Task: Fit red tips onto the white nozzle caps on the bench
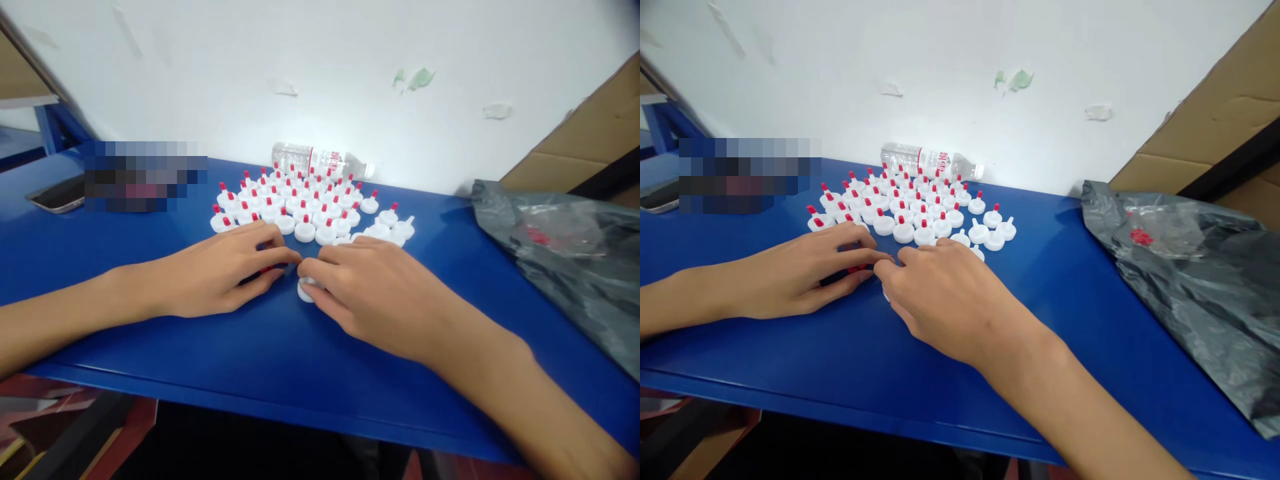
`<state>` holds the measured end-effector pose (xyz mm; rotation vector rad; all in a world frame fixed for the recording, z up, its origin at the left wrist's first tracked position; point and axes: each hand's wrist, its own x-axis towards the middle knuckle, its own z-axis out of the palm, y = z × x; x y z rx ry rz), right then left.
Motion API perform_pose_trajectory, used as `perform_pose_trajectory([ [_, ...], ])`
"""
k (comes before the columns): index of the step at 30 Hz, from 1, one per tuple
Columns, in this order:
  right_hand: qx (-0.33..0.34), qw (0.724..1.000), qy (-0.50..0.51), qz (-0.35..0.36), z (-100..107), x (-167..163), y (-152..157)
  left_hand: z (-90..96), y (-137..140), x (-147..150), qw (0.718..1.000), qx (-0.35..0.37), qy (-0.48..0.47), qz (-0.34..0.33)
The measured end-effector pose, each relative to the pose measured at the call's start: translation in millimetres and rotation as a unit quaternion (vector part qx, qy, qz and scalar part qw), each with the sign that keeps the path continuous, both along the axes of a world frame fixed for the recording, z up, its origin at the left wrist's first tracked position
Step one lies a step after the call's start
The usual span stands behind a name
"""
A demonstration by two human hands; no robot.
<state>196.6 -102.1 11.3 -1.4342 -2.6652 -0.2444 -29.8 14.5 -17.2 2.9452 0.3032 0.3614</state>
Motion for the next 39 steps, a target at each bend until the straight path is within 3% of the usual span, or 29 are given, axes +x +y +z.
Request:
perform_pose_trajectory([
  [39,-0.008,1.0,0.005,-0.001,0.0,-0.4,1.3,-0.9,-1.4,-0.6,1.0,0.001,-0.005,0.001],
])
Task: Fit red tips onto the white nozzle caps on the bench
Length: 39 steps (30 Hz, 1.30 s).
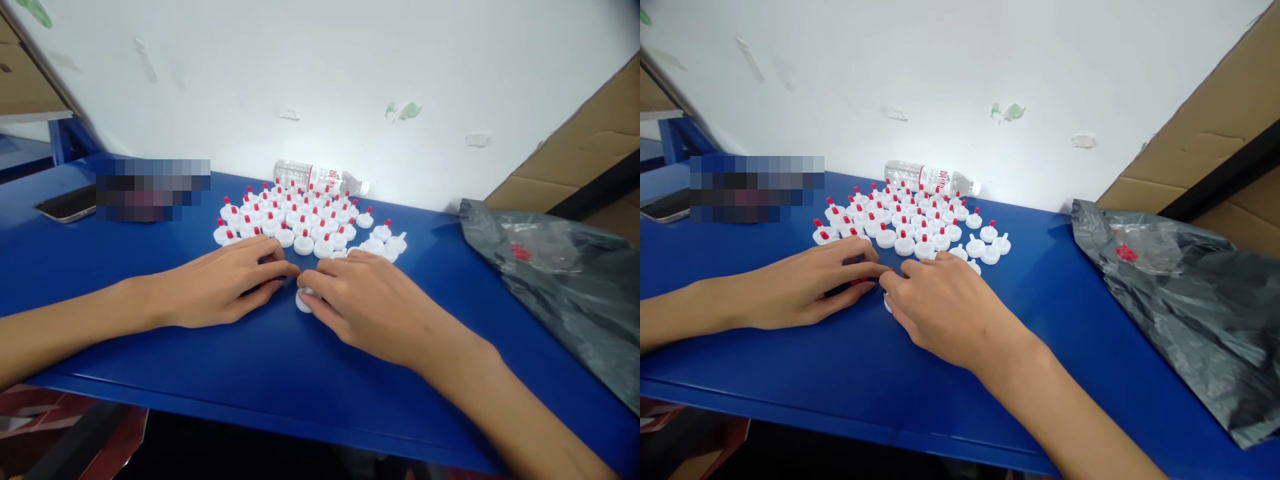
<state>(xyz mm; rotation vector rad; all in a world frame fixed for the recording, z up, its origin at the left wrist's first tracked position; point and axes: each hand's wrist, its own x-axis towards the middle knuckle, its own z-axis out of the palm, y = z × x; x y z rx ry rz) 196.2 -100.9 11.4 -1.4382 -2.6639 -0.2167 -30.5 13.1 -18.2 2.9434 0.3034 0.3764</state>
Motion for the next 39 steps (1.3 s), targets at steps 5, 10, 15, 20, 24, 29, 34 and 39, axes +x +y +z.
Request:
perform_pose_trajectory([
  [5,0.006,1.0,-0.003,0.002,-0.2,0.2,0.3,0.5,-0.1,0.3,1.0,0.006,0.001,-0.001],
  [10,0.007,1.0,-0.001,0.0,-0.9,0.7,0.7,1.6,-1.1,0.3,1.0,0.014,0.001,-0.002],
  [15,0.002,1.0,-0.001,-0.003,-0.3,0.4,0.7,1.9,-1.4,0.2,1.0,0.022,0.008,-0.004],
  [20,-0.008,1.0,-0.002,-0.023,1.2,0.4,0.0,0.7,-0.3,-0.4,0.999,0.031,0.014,0.0],
  [24,-0.021,0.999,-0.003,-0.04,1.6,1.2,-1.1,2.1,-0.7,-0.7,0.999,0.04,0.02,0.0],
  [29,-0.02,0.999,-0.008,-0.043,1.3,1.5,-1.4,3.8,-1.0,-0.5,0.998,0.05,0.028,0.001],
  [34,-0.025,0.999,-0.01,-0.042,3.0,1.2,-0.8,3.7,-0.7,-0.7,0.999,0.04,0.021,0.002],
  [39,-0.021,0.999,-0.007,-0.04,3.1,1.5,-0.9,2.3,-0.3,0.2,0.999,0.037,0.013,0.001],
])
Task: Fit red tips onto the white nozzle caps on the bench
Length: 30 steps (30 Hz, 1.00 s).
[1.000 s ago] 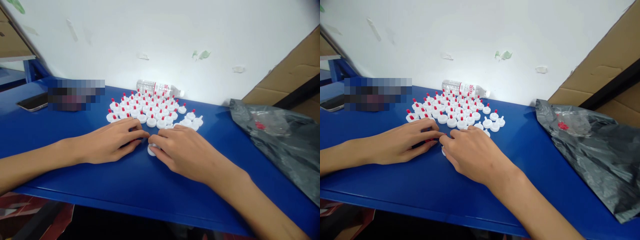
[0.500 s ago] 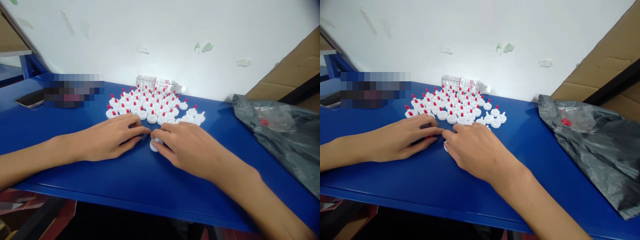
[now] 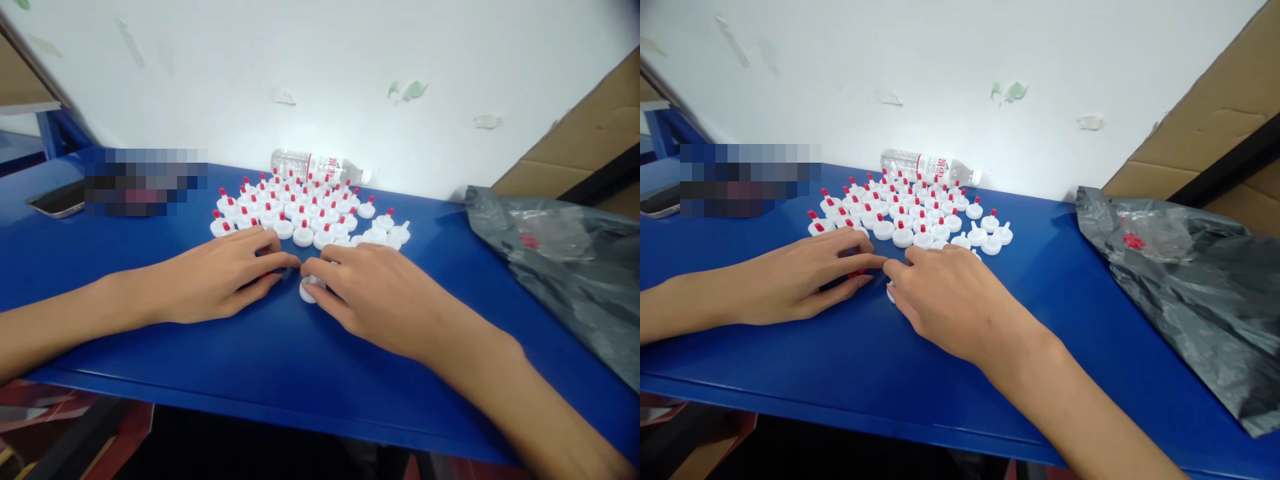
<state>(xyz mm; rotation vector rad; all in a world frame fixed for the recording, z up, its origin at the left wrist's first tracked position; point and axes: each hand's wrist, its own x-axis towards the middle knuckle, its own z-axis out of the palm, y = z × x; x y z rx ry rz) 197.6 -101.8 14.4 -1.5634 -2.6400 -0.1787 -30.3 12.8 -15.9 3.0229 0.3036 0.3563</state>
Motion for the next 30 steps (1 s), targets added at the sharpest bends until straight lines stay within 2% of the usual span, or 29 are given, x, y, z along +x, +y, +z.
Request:
perform_pose_trajectory([
  [18,0.002,1.0,-0.002,0.005,-1.3,0.8,-0.7,1.0,-1.1,0.5,1.0,-0.016,0.0,0.006],
  [30,-0.001,1.0,-0.001,0.0,-1.1,0.7,-0.7,0.6,0.0,0.2,1.0,0.006,0.011,-0.001],
])
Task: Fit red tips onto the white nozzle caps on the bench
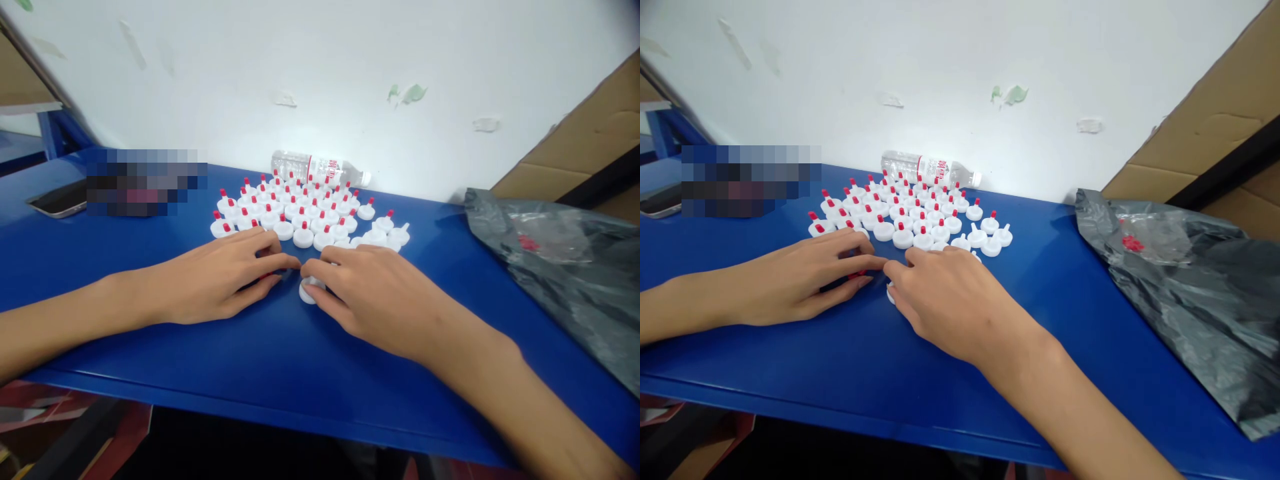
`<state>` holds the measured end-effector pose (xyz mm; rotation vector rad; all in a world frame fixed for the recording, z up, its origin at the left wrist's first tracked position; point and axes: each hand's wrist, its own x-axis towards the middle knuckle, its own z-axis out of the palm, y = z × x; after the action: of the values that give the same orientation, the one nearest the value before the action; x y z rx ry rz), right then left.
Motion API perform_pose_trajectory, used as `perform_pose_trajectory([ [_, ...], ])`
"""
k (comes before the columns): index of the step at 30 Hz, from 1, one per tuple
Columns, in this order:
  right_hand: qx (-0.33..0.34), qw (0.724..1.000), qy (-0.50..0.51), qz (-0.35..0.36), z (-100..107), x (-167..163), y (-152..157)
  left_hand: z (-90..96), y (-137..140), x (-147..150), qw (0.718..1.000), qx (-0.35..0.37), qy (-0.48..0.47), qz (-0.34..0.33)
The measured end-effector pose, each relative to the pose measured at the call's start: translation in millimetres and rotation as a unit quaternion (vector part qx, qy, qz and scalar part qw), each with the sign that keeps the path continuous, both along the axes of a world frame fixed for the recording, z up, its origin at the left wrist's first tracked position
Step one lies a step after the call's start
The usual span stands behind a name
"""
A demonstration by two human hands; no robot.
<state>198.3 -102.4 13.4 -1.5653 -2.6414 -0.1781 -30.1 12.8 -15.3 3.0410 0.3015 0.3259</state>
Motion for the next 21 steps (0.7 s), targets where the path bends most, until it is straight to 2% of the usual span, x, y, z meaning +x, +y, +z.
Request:
perform_pose_trajectory([
  [21,0.003,1.0,0.009,-0.002,-1.0,0.8,-0.7,1.9,-1.9,-2.2,1.0,-0.005,0.001,0.008],
])
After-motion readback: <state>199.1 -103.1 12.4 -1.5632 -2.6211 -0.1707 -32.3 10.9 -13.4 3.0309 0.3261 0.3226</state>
